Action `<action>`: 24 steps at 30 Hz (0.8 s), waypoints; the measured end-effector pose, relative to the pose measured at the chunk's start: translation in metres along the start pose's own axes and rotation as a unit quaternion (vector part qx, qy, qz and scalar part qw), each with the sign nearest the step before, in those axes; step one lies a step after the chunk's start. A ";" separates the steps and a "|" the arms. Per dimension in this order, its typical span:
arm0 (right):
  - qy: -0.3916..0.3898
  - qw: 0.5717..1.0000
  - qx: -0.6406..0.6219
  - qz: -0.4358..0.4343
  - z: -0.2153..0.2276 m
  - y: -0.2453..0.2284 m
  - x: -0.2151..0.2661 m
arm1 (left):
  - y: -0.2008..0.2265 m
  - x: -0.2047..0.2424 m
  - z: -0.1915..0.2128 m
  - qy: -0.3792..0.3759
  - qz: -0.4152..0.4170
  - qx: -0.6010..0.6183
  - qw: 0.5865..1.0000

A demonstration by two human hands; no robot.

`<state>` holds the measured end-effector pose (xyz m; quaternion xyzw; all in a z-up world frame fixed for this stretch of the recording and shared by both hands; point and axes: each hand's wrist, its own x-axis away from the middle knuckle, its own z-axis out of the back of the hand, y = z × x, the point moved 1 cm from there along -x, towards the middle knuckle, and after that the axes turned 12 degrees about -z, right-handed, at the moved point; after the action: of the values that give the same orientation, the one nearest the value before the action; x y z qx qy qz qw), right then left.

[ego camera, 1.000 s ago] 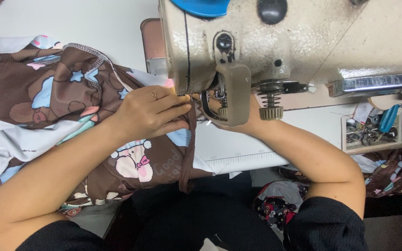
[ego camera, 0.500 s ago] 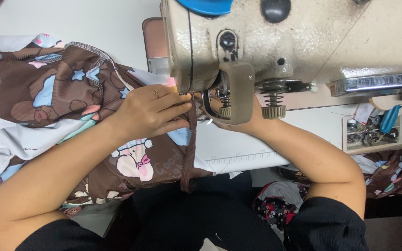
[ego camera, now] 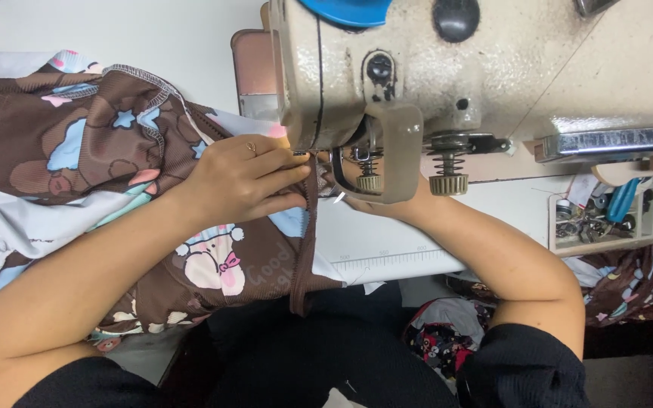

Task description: Sewing a zipper onto a piece of patterned brown fabric using an industrial sewing machine.

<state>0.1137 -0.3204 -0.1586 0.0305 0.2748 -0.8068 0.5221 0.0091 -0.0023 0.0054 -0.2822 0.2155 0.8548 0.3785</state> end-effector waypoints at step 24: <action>0.009 1.000 -0.011 -0.005 -0.005 -0.004 0.007 | -0.008 0.005 -0.007 -0.008 0.012 -0.020 1.000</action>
<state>0.1060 -0.3225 -0.1634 0.0306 0.2880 -0.8060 0.5163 0.0143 0.0013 -0.0039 -0.2801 0.1988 0.8656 0.3644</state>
